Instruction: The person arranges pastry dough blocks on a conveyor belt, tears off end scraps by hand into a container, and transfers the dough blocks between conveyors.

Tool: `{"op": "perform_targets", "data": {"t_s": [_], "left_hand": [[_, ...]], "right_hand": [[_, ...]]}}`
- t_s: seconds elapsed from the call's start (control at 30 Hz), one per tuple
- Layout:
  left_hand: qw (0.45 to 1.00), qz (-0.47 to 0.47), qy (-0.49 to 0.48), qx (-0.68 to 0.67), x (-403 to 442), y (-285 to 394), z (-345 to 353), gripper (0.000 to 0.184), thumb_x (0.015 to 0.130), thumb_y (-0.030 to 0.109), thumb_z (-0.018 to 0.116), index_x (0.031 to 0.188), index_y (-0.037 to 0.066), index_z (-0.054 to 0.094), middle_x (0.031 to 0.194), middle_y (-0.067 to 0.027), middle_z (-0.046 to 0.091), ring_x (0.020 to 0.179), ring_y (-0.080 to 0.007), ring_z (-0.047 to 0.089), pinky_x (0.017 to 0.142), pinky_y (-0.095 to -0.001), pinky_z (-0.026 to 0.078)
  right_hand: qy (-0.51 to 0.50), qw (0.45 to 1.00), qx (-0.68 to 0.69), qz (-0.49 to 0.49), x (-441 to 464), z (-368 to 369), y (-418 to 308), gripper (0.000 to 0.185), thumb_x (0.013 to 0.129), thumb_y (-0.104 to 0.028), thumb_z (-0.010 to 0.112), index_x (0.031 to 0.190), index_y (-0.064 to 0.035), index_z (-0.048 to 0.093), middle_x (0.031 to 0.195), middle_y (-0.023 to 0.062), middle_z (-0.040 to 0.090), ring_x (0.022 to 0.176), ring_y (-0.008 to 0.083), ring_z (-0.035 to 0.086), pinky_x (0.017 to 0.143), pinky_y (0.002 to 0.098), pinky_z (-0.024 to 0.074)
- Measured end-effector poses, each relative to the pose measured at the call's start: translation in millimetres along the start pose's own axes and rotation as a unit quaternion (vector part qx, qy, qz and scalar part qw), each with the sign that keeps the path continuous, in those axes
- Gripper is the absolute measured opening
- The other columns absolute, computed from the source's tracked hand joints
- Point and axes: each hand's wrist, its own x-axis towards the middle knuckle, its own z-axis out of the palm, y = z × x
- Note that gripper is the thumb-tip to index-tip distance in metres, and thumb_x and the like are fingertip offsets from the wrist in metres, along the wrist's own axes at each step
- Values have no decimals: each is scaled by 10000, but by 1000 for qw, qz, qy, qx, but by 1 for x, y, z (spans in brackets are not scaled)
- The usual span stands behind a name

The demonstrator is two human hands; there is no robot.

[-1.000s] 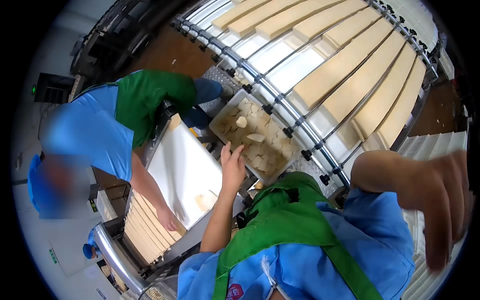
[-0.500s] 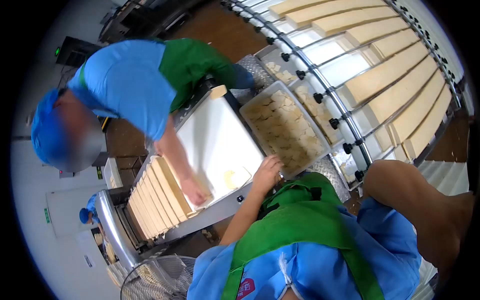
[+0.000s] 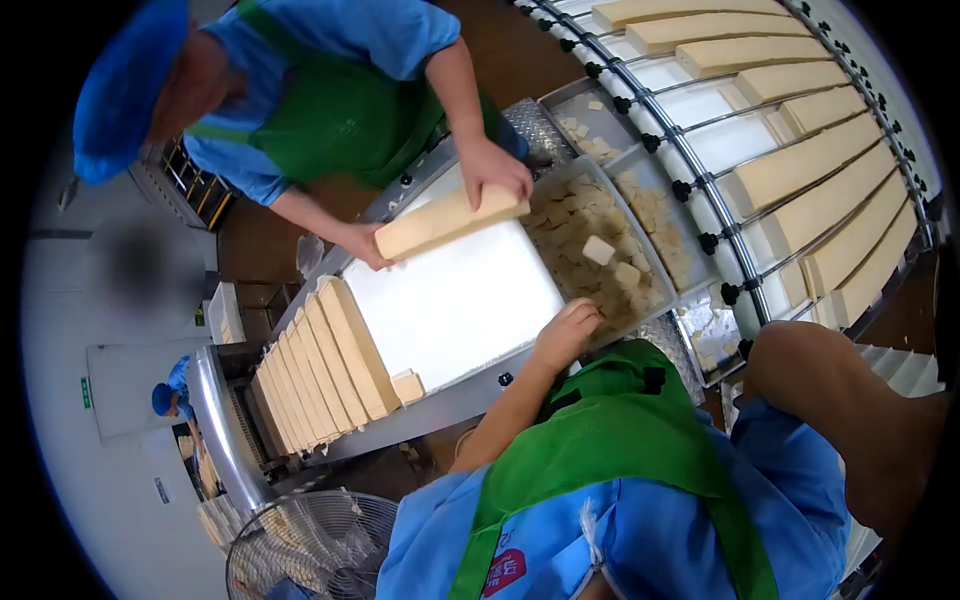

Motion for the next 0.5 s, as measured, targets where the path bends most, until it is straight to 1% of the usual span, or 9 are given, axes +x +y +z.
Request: {"op": "perform_targets", "data": {"t_s": [0.2,0.43,0.5], "left_hand": [[1000,5,7,-21,-2,-2,0,310,648,-43,586,944,46,607,1023,-80,573,1131,-276,517,940,-334,463],[1000,14,14,-6,-4,-5,3,292,664,-31,585,944,49,605,1019,-76,574,1133,-272,516,938,-333,463],[999,16,22,-26,-5,-6,2,282,671,-28,587,942,49,604,1015,-74,574,1129,-272,517,932,-331,464]], "right_hand": [[-7,1000,21,-2,6,-4,12,438,908,-398,469,574,-120,524,619,55,535,562,199,514,763,470,461],[-14,1000,24,2,10,-2,21,435,910,-392,468,577,-119,530,619,55,537,559,199,514,751,466,467],[-15,999,30,1,10,-2,23,435,910,-391,467,577,-118,532,619,54,537,557,199,514,748,465,469]]}}
